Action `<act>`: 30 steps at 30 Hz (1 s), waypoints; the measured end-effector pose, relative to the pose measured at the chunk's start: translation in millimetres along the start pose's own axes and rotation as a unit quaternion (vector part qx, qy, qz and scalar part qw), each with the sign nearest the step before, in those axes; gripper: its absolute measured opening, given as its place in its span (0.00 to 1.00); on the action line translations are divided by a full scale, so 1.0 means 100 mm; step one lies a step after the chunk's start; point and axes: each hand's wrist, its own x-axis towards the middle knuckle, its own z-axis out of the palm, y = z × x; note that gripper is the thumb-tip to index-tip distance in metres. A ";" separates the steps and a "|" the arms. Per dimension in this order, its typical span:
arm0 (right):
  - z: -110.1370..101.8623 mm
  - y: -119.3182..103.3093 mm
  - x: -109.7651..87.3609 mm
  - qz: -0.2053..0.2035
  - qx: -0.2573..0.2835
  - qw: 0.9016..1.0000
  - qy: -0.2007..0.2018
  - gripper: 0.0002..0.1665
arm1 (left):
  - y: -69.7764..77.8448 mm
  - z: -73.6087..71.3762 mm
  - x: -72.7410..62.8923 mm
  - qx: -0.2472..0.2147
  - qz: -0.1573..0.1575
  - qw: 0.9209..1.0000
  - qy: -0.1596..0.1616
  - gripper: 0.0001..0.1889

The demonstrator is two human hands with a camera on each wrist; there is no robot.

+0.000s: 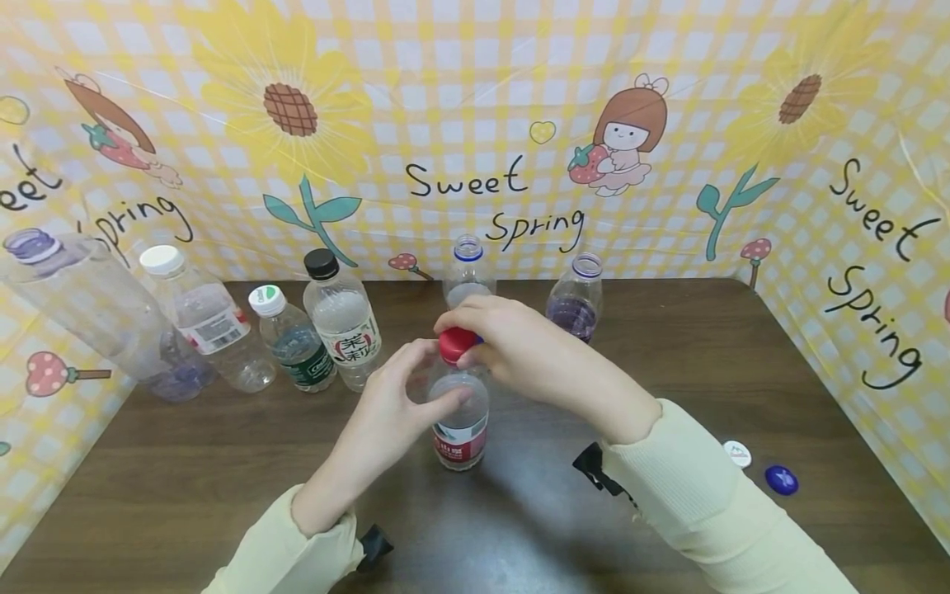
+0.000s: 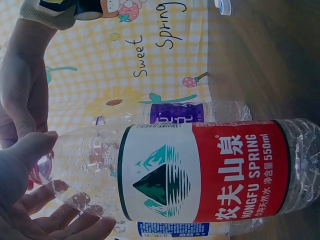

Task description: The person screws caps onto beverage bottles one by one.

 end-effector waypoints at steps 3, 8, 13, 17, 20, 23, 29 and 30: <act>0.01 -0.01 0.00 0.012 -0.001 1.000 0.008 0.16 | 0.00 0.00 0.00 0.001 0.000 1.000 0.001 0.25; 0.00 -0.02 0.01 0.022 -0.002 1.000 0.001 0.17 | 0.00 -0.01 -0.01 0.005 0.000 1.000 0.000 0.26; -0.06 0.00 0.02 0.042 0.013 0.999 -0.030 0.23 | 0.00 -0.01 -0.01 0.006 0.001 1.000 -0.007 0.26; -0.08 0.01 0.02 0.045 0.012 0.998 -0.043 0.24 | -0.01 -0.02 0.00 0.003 -0.002 1.000 -0.012 0.27; -0.07 0.01 0.02 0.044 0.009 0.998 -0.042 0.22 | -0.01 -0.01 0.00 0.003 -0.004 1.000 -0.010 0.27; -0.06 0.01 0.03 0.044 0.003 0.998 -0.033 0.20 | -0.01 -0.01 0.00 0.004 -0.002 1.000 -0.007 0.27; -0.02 -0.01 0.03 0.052 -0.007 0.999 -0.007 0.17 | -0.01 0.00 0.00 0.004 0.003 1.000 -0.002 0.27; -0.02 -0.02 0.03 0.053 -0.009 0.999 -0.003 0.16 | -0.01 0.01 0.00 0.005 0.005 1.000 0.000 0.27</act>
